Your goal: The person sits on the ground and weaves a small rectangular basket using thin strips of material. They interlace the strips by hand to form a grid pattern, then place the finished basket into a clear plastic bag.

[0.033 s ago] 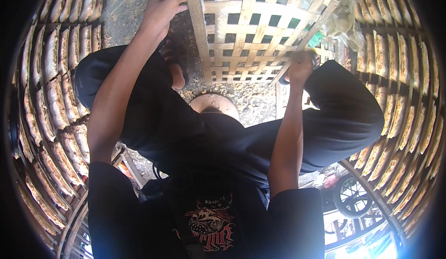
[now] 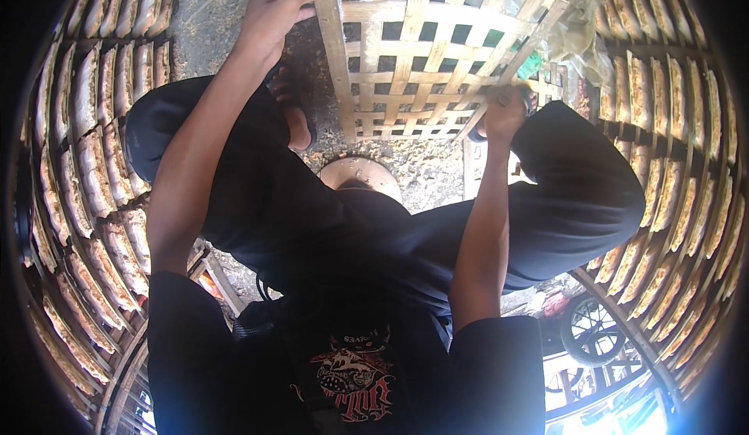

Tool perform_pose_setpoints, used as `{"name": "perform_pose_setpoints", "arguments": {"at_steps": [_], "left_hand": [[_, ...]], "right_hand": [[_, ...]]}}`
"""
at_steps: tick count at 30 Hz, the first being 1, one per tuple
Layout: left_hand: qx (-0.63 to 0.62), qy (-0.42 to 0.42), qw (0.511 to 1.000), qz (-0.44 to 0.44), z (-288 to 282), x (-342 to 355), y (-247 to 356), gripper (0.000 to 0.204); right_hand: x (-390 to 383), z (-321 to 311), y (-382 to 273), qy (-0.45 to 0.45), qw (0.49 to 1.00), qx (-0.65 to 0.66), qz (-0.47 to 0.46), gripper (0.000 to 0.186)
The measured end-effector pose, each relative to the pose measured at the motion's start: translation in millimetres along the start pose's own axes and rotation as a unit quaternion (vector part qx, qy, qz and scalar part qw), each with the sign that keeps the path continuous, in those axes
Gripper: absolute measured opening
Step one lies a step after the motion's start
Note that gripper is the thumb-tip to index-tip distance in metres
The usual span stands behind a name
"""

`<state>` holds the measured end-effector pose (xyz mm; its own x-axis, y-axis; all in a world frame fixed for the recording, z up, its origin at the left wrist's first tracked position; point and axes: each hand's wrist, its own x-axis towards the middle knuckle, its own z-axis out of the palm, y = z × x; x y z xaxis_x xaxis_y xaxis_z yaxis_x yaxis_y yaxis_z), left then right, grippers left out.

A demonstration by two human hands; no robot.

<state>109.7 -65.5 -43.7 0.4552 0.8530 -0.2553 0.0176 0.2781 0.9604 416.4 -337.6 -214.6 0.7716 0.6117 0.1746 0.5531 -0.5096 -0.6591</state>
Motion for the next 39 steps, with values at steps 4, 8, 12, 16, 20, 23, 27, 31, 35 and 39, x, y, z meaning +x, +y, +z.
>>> {"name": "perform_pose_setpoints", "arguments": {"at_steps": [4,8,12,16,20,23,27,31,35,39], "left_hand": [[-0.001,-0.002,1.0,0.001,2.0,8.4,0.5,0.023],[0.002,0.008,1.0,0.003,-1.1,8.6,-1.8,0.023],[-0.003,0.003,1.0,0.006,1.5,8.9,0.3,0.022],[0.005,0.01,1.0,0.002,0.3,8.7,-1.4,0.022],[-0.004,0.01,1.0,-0.001,1.7,9.4,-0.8,0.021],[0.007,0.02,1.0,-0.008,-0.2,8.7,-0.6,0.021],[0.004,0.015,1.0,-0.001,-1.9,6.8,-0.4,0.021],[-0.021,-0.002,1.0,0.002,1.3,10.2,-3.5,0.021],[-0.015,0.006,1.0,0.004,-4.6,8.8,-4.3,0.021],[-0.003,0.01,1.0,0.007,-3.3,5.1,-0.7,0.021]], "right_hand": [[5.2,-6.3,7.7,-0.002,0.995,0.079,0.069,0.032],[5.0,-15.9,-21.6,0.017,0.97,-0.082,0.229,0.038],[4.7,-22.3,-26.6,-0.067,0.956,-0.171,0.231,0.048],[-12.1,-11.1,-60.6,-0.011,0.987,-0.09,0.133,0.042],[-5.5,-1.8,-53.2,0.025,0.992,-0.113,0.046,0.035],[-3.8,5.5,-47.7,0.037,0.997,-0.074,0.006,0.026],[-2.2,16.7,-38.3,0.049,0.992,-0.118,0.002,0.023],[12.1,40.7,49.6,0.097,0.975,0.193,-0.045,0.022],[4.6,42.3,14.0,0.08,0.994,0.073,-0.002,0.022],[-2.3,26.4,-17.1,0.066,0.995,-0.07,0.0,0.022]]}}
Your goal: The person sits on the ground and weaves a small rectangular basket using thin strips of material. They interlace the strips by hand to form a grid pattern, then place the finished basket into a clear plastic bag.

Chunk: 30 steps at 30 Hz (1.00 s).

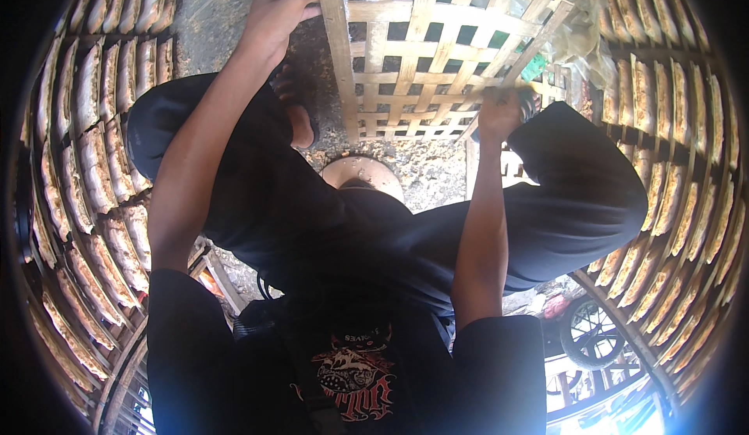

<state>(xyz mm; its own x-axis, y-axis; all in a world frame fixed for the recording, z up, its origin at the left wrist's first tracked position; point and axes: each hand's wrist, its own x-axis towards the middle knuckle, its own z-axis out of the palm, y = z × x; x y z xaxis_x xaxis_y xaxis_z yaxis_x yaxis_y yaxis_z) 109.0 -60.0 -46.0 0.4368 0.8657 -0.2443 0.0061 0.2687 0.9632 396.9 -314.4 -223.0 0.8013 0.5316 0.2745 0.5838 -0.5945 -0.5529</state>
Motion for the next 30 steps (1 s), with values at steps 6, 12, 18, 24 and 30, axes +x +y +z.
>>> {"name": "perform_pose_setpoints", "arguments": {"at_steps": [6,12,18,24,30], "left_hand": [[-0.006,-0.003,1.0,-0.004,1.7,-0.4,1.4,0.021],[0.003,0.008,1.0,-0.007,0.8,0.5,0.9,0.021],[0.025,0.012,1.0,-0.011,2.4,1.3,1.2,0.021],[0.001,-0.006,1.0,-0.006,3.4,1.5,3.0,0.02],[-0.004,-0.012,1.0,-0.005,7.8,2.0,4.3,0.021]], "right_hand": [[3.1,12.7,20.5,0.029,0.999,0.031,0.028,0.026],[3.4,26.2,41.2,-0.004,0.99,0.116,0.085,0.036],[6.3,5.8,16.8,-0.033,0.99,0.08,0.111,0.034],[4.9,-9.9,-4.5,-0.06,0.993,0.054,0.085,0.039],[9.5,9.1,37.5,-0.021,0.98,0.176,0.091,0.027]]}}
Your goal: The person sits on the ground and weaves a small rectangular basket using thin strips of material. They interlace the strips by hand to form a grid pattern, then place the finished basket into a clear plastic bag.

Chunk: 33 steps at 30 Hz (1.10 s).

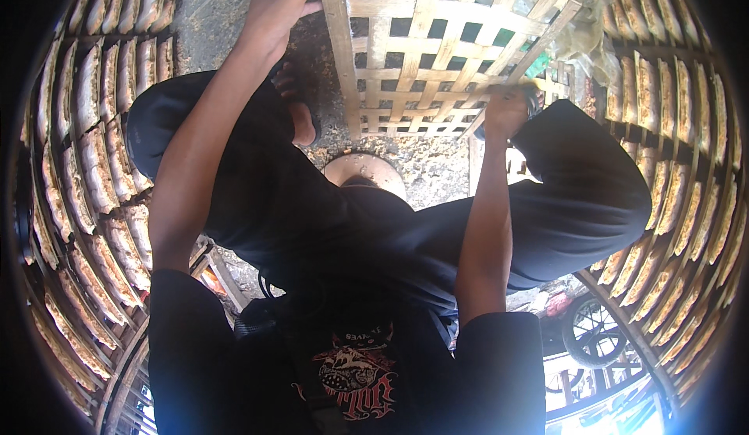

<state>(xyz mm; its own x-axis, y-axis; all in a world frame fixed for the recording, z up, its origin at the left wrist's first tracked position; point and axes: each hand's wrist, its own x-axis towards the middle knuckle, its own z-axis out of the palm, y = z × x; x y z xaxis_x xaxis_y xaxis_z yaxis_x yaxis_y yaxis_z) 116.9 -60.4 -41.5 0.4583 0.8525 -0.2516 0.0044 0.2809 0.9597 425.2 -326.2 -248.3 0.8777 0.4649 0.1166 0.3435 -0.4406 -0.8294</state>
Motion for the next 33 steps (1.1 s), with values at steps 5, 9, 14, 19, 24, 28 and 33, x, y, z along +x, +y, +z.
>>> {"name": "perform_pose_setpoints", "arguments": {"at_steps": [5,9,14,19,24,28,33], "left_hand": [[0.0,-0.011,1.0,0.005,0.2,2.0,-0.8,0.022],[0.004,0.018,1.0,0.006,-10.3,-5.4,0.6,0.023],[0.017,0.003,1.0,0.0,-6.6,-2.5,-0.3,0.024],[0.022,0.0,1.0,-0.013,-1.7,-4.4,6.3,0.024],[-0.001,-0.015,1.0,0.003,-4.1,-3.4,2.6,0.023],[0.005,-0.013,1.0,-0.002,-1.4,-2.3,4.7,0.023],[0.01,-0.004,1.0,0.002,-5.4,-0.9,0.8,0.023]], "right_hand": [[26.6,7.5,84.5,-0.052,0.96,0.273,0.022,0.014],[-2.0,16.7,16.1,-0.087,0.988,-0.121,0.049,0.022],[-5.2,-10.0,47.7,-0.213,0.872,-0.437,0.062,0.046],[-31.1,-9.9,28.5,-0.135,0.843,-0.52,0.036,0.069],[-15.8,-1.8,36.2,-0.117,0.903,-0.414,0.0,0.077],[-16.3,0.4,40.0,-0.081,0.936,-0.342,-0.023,0.058],[-26.3,9.5,19.8,-0.051,0.959,-0.279,-0.009,0.033]]}}
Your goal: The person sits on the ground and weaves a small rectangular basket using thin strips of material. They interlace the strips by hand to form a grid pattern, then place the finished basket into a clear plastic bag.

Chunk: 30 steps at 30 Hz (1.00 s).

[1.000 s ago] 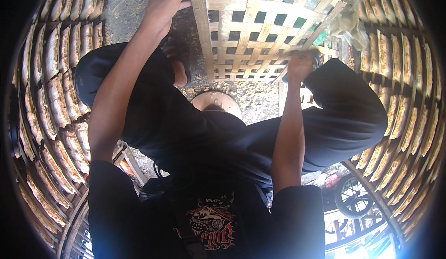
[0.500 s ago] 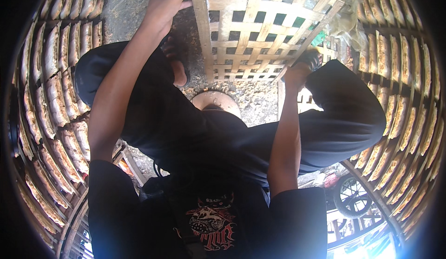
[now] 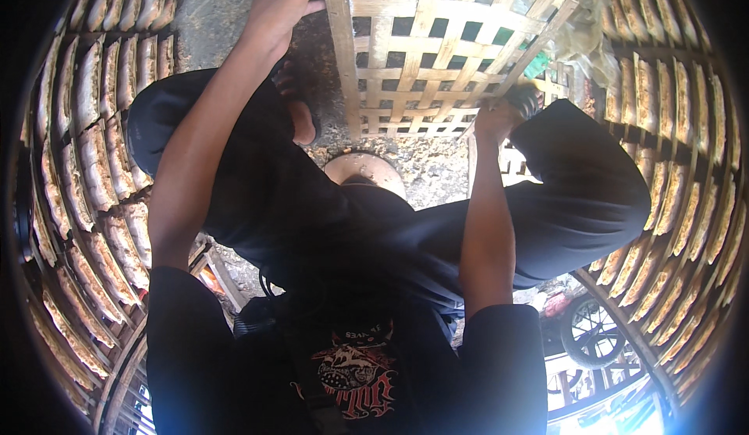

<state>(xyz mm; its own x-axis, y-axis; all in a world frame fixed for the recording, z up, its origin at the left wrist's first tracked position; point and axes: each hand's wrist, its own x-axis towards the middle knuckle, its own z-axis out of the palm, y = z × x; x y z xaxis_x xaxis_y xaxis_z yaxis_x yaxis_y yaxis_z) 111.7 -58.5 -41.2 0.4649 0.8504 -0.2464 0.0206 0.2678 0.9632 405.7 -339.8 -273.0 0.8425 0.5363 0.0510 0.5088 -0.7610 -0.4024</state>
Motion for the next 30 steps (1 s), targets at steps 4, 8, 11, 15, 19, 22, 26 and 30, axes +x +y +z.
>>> {"name": "perform_pose_setpoints", "arguments": {"at_steps": [4,8,11,15,19,22,26,30], "left_hand": [[-0.018,-0.003,1.0,0.0,1.3,-0.2,0.0,0.023],[-0.004,0.004,1.0,-0.004,0.8,0.0,-1.5,0.022],[0.001,0.014,1.0,-0.002,-0.1,-0.8,-1.7,0.023],[0.006,0.011,1.0,-0.003,5.4,2.1,-0.4,0.023],[0.017,0.017,1.0,0.005,-3.1,-0.1,-1.0,0.024],[0.004,0.012,1.0,-0.008,7.0,5.8,-2.2,0.023],[-0.014,0.013,1.0,0.001,-2.6,3.2,-6.1,0.023],[0.0,0.01,1.0,-0.007,0.6,4.2,-5.0,0.022]], "right_hand": [[-0.7,-3.5,3.8,-0.07,0.997,0.044,-0.005,0.036],[-3.0,24.8,51.4,-0.097,0.993,0.053,-0.041,0.047],[-11.6,9.8,20.3,-0.1,0.994,0.024,-0.021,0.049],[2.2,9.5,40.2,-0.122,0.991,0.043,0.035,0.049],[0.0,-7.3,-9.2,-0.121,0.991,0.042,0.026,0.037],[52.5,-0.8,83.8,-0.257,0.885,-0.179,-0.345,0.03],[34.7,-20.8,28.7,-0.147,0.972,-0.013,-0.181,0.03],[13.9,-37.4,1.7,-0.008,0.981,0.162,0.104,0.033]]}}
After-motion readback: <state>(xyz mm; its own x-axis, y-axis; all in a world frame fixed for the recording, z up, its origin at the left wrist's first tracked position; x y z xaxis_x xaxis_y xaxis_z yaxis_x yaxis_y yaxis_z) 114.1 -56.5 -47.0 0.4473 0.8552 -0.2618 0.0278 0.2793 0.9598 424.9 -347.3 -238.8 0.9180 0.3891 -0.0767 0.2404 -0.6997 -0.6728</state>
